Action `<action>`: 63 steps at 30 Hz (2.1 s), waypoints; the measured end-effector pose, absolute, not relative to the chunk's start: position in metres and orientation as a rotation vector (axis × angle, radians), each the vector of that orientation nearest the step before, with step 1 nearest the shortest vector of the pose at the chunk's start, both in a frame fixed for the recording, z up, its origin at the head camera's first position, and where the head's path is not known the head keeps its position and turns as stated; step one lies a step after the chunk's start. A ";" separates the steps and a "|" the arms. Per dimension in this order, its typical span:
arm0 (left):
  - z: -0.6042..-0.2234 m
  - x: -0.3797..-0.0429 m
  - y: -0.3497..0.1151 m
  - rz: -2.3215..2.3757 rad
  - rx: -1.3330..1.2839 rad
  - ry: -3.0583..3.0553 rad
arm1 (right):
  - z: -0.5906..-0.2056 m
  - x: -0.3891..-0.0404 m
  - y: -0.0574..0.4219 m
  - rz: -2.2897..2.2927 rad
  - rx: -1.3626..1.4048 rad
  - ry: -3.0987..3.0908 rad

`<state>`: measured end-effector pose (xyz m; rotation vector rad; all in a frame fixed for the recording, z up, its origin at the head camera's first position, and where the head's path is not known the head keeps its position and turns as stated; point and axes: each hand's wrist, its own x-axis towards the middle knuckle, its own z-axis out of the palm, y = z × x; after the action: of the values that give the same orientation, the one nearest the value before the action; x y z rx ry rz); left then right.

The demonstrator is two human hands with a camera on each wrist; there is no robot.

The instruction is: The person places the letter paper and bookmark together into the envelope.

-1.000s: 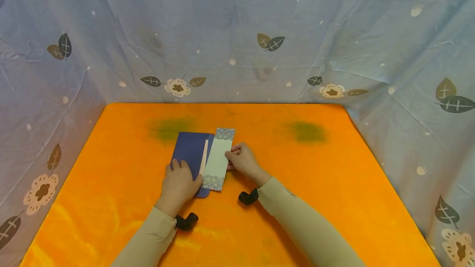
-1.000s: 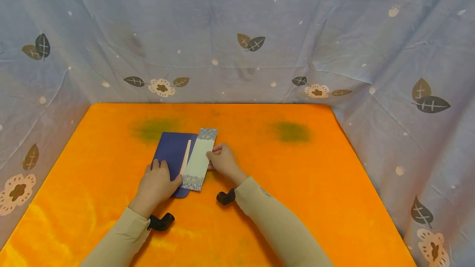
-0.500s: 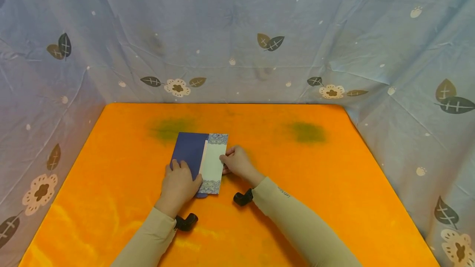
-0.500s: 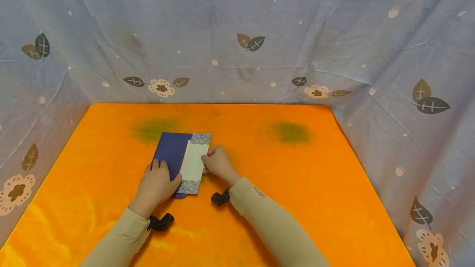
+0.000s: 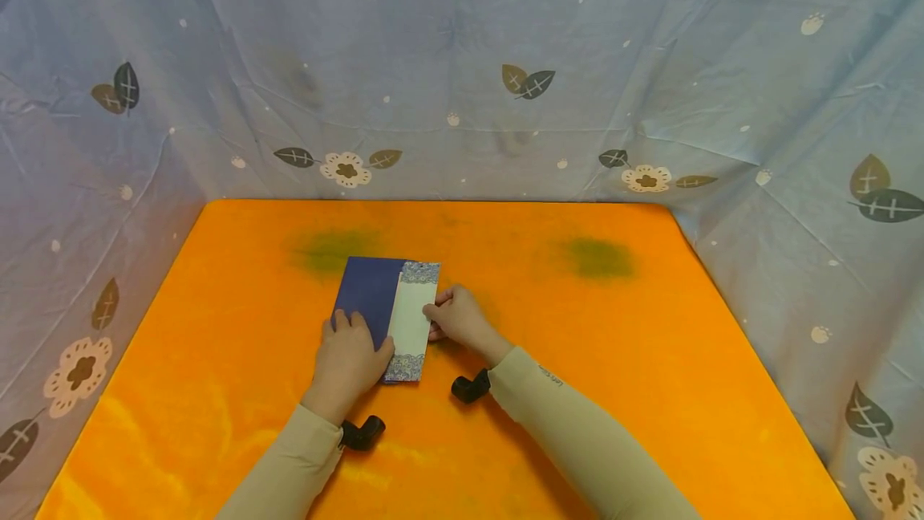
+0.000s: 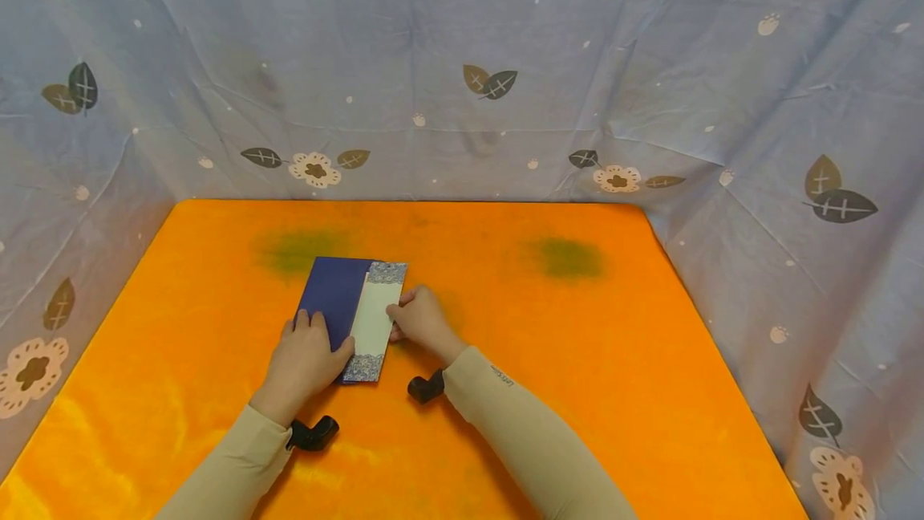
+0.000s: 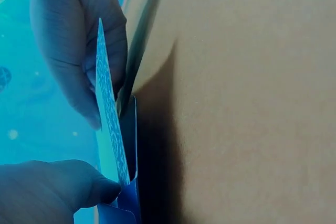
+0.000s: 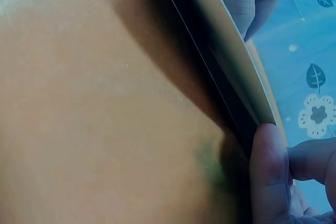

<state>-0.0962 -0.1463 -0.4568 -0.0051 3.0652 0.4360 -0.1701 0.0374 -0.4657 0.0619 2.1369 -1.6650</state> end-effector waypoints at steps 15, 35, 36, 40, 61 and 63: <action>-0.455 -0.094 -0.148 0.480 0.001 3.093 | -0.464 -0.166 0.021 -1.562 -0.060 2.254; -0.454 -0.095 -0.148 0.479 0.009 3.074 | -0.460 -0.159 0.010 -1.508 -0.154 2.224; -0.454 -0.095 -0.148 0.477 0.009 3.077 | -0.460 -0.158 0.010 -1.520 -0.154 2.208; -0.454 -0.095 -0.149 0.477 0.002 3.082 | -0.457 -0.157 0.010 -1.575 -0.137 2.134; -0.455 -0.095 -0.150 0.491 -0.021 3.037 | -0.465 -0.137 0.006 -1.606 -0.107 1.933; -0.454 -0.095 -0.151 0.501 -0.022 3.035 | -0.466 -0.137 0.005 -1.615 -0.105 1.907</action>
<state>-0.0952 -0.1506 -0.4542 -0.0218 3.0354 0.5006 -0.1367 0.0051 -0.4656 -0.1052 1.9074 -1.6150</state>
